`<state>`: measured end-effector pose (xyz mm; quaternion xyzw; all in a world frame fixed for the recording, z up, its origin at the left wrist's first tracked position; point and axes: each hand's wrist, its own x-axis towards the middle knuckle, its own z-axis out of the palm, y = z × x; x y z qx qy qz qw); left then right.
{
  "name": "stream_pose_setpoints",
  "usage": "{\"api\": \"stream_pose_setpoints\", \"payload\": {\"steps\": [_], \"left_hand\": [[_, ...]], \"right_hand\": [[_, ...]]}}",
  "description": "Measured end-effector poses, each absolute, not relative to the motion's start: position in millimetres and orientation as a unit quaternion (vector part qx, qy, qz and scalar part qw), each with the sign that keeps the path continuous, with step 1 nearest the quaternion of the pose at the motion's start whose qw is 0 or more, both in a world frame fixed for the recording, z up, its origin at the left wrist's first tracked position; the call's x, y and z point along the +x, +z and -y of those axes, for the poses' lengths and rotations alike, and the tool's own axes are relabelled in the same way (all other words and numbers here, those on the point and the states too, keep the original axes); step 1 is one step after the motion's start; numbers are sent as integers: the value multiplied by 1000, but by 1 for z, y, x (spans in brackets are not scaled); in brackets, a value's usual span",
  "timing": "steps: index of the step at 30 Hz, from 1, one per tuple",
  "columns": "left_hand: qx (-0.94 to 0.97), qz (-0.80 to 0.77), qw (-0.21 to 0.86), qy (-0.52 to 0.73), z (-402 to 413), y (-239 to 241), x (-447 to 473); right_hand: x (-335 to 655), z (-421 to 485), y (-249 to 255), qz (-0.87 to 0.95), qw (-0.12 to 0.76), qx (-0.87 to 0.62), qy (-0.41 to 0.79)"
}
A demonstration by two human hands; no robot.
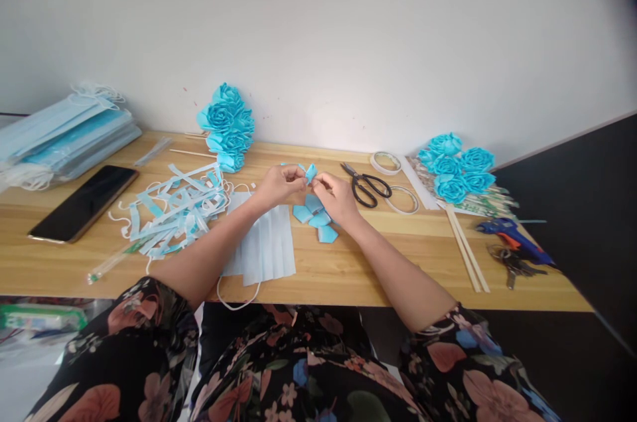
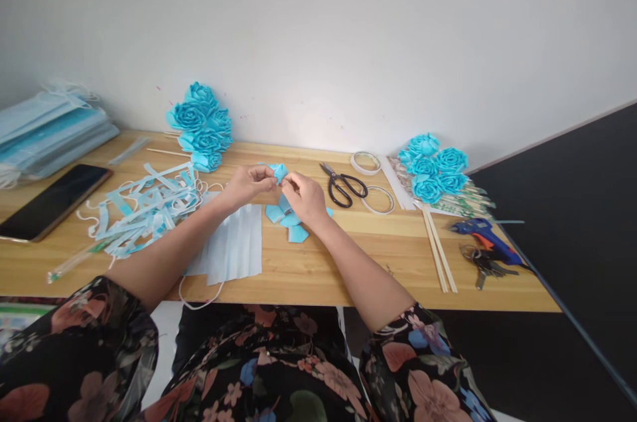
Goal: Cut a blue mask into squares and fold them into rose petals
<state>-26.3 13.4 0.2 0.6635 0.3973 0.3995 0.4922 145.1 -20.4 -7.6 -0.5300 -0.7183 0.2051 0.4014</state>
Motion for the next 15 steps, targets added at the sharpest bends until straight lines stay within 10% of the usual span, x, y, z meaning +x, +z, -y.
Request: {"api": "stream_pose_setpoints", "payload": {"steps": [15], "left_hand": [[662, -392, 496, 402, -13, 0, -26]], "right_hand": [[144, 21, -6, 716, 394, -535, 214]]}}
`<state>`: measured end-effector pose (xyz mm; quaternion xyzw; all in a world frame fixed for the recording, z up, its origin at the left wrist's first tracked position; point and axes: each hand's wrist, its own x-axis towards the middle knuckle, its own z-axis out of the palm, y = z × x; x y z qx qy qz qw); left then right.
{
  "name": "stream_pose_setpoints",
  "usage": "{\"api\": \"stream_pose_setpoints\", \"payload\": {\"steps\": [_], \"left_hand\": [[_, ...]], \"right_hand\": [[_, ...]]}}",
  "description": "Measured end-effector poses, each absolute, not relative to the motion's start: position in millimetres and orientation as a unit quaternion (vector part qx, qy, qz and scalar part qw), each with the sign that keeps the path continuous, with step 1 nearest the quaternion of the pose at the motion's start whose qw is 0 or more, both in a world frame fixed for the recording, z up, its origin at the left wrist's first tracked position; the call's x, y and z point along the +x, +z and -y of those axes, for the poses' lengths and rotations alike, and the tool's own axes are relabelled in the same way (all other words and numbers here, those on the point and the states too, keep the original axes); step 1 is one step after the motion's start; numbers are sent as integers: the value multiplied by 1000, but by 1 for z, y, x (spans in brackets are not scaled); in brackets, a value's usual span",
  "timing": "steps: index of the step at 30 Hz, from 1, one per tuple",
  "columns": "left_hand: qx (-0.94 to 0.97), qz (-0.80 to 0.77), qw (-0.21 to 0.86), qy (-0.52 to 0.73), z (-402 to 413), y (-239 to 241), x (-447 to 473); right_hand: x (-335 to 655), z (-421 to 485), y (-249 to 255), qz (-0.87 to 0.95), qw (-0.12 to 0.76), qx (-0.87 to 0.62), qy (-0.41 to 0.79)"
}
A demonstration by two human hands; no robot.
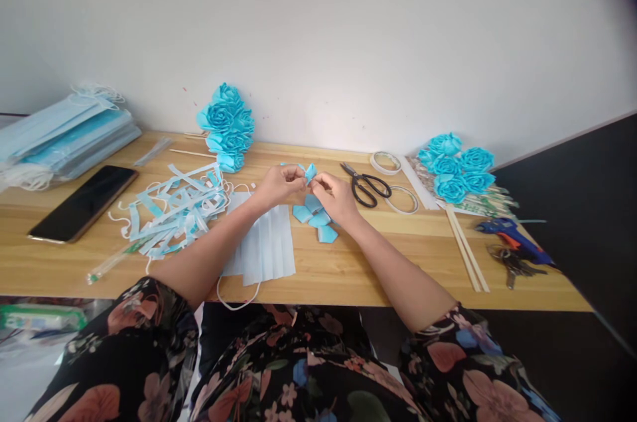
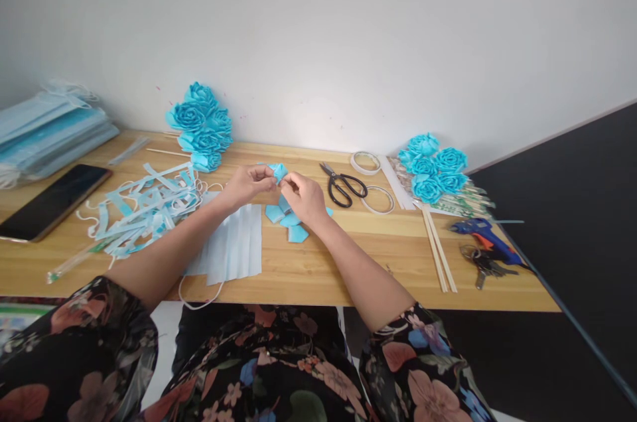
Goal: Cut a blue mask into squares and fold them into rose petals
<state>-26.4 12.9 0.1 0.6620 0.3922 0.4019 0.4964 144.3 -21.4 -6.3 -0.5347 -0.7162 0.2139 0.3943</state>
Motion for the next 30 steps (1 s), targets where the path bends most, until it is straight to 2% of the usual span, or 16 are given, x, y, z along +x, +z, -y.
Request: {"api": "stream_pose_setpoints", "payload": {"steps": [4, 8, 13, 20, 30], "left_hand": [[645, -381, 518, 412, -13, 1, -27], [606, -373, 555, 431, -15, 2, -29], [604, -367, 562, 429, -15, 3, -30], [614, -355, 568, 418, -13, 2, -29], [607, -382, 556, 420, -15, 1, -28]], "right_hand": [[144, 24, -2, 713, 408, -517, 239], [144, 25, 1, 671, 456, -499, 304], [147, 19, -2, 626, 498, -507, 323], [144, 16, -7, 589, 495, -499, 398], [143, 15, -9, 571, 509, -498, 408]]}}
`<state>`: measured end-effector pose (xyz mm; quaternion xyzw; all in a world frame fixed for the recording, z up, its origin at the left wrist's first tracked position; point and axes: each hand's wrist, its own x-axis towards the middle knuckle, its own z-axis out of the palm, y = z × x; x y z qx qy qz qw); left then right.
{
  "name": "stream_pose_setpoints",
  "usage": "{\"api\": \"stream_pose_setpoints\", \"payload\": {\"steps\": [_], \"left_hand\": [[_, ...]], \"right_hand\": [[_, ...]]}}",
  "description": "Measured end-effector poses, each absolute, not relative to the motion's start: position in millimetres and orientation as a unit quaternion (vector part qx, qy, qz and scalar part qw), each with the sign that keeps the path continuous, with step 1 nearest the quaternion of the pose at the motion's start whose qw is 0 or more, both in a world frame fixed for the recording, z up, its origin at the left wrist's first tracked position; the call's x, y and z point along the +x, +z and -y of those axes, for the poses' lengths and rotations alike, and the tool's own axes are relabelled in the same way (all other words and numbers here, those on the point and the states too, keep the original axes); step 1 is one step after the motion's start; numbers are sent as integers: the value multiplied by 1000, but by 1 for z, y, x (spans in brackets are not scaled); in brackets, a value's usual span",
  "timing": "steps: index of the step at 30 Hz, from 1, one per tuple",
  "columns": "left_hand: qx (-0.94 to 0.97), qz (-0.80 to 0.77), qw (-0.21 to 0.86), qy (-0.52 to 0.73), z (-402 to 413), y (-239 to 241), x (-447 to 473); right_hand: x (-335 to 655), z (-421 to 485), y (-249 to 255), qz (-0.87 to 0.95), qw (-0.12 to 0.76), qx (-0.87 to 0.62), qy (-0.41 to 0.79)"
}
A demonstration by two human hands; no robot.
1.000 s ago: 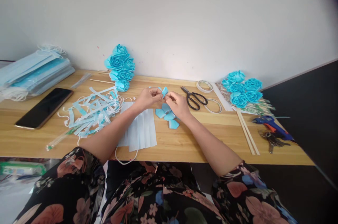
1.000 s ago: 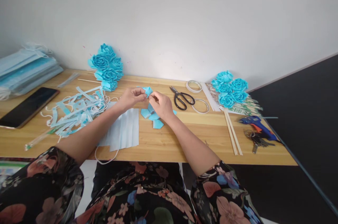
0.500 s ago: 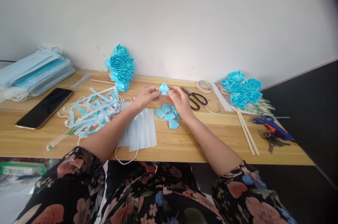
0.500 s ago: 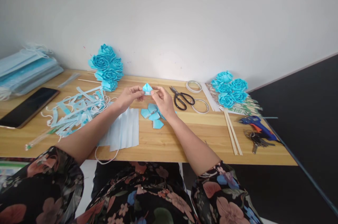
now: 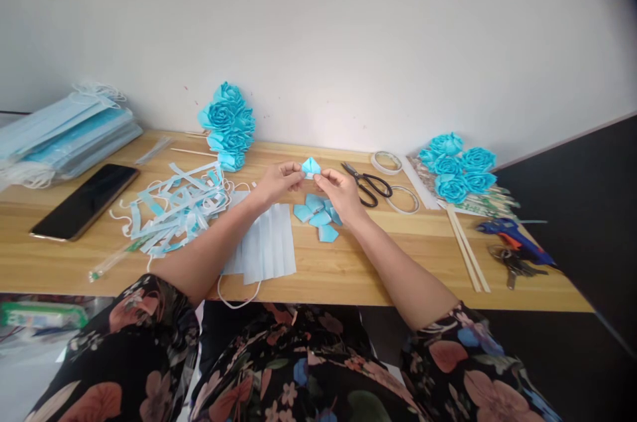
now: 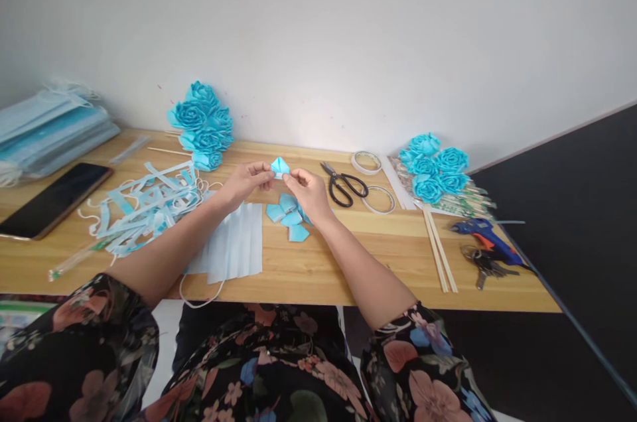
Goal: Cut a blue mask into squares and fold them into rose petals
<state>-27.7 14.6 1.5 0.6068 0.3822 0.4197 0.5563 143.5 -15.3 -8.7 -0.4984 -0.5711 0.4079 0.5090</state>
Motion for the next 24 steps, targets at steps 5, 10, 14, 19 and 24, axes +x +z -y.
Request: {"api": "stream_pose_setpoints", "payload": {"steps": [5, 10, 14, 19, 24], "left_hand": [[603, -392, 551, 424, -14, 2, -28], [609, -398, 546, 416, -15, 0, -28], [603, -410, 532, 430, -15, 0, -26], [629, -408, 469, 467, -13, 1, -24], [640, -414, 434, 480, -14, -2, -24]], "right_hand": [[143, 15, -8, 566, 511, -498, 413], [143, 15, -10, 567, 502, -498, 423], [144, 14, -11, 579, 506, -500, 398], [145, 14, -11, 591, 507, -523, 345], [145, 14, -10, 602, 500, -534, 320]]}}
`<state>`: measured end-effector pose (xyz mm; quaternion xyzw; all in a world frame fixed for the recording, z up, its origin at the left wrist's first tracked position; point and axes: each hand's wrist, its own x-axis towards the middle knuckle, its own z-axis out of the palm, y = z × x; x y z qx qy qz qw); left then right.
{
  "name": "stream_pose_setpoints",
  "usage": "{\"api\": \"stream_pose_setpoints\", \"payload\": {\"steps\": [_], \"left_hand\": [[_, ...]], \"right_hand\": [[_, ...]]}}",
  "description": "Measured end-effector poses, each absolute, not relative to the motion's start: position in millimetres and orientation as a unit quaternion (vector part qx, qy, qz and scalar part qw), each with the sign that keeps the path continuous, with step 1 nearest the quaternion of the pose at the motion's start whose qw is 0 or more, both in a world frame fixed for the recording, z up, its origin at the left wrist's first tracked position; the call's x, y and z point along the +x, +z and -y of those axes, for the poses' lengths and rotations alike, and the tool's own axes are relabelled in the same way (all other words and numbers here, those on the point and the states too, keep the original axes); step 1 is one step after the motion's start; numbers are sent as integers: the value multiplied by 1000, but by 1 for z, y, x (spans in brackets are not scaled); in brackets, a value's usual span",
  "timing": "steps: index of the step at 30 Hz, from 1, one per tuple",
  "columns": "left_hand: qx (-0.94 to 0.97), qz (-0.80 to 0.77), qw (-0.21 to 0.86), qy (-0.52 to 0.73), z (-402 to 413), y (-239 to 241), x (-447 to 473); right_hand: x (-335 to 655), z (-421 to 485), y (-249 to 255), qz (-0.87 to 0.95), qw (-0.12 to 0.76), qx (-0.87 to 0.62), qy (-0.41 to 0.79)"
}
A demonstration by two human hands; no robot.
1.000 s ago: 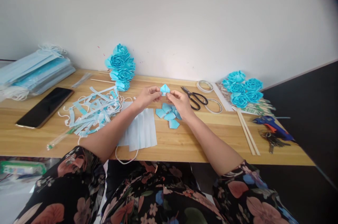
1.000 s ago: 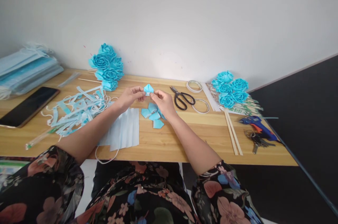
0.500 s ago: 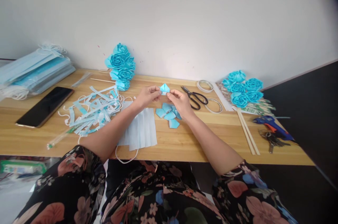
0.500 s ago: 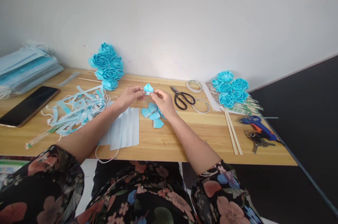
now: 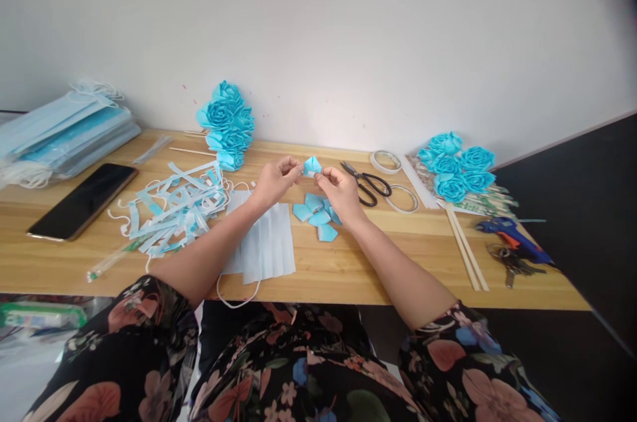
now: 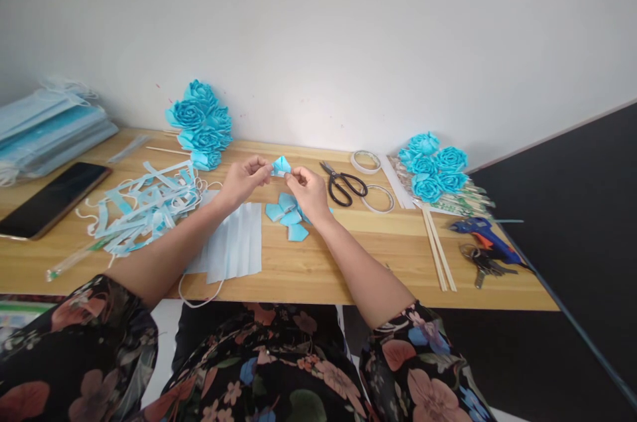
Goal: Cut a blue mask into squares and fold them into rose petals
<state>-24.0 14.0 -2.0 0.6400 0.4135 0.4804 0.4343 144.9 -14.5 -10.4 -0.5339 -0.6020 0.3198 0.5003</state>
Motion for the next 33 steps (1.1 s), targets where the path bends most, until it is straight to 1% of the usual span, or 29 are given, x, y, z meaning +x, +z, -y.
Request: {"api": "stream_pose_setpoints", "payload": {"steps": [3, 10, 16, 23, 33], "left_hand": [[645, -408, 437, 476, -14, -3, -24], [708, -397, 410, 417, -14, -6, -23], [707, -396, 410, 419, -16, -9, -23], [673, -403, 446, 431, -18, -11, -24], [699, -426, 404, 408, -18, -9, -26]], "right_hand": [[144, 15, -10, 604, 500, -533, 318], [143, 15, -10, 620, 479, -523, 337], [143, 14, -16, 626, 472, -522, 335], [143, 15, -16, 631, 467, -515, 345], [142, 18, -11, 650, 457, -512, 326]]}}
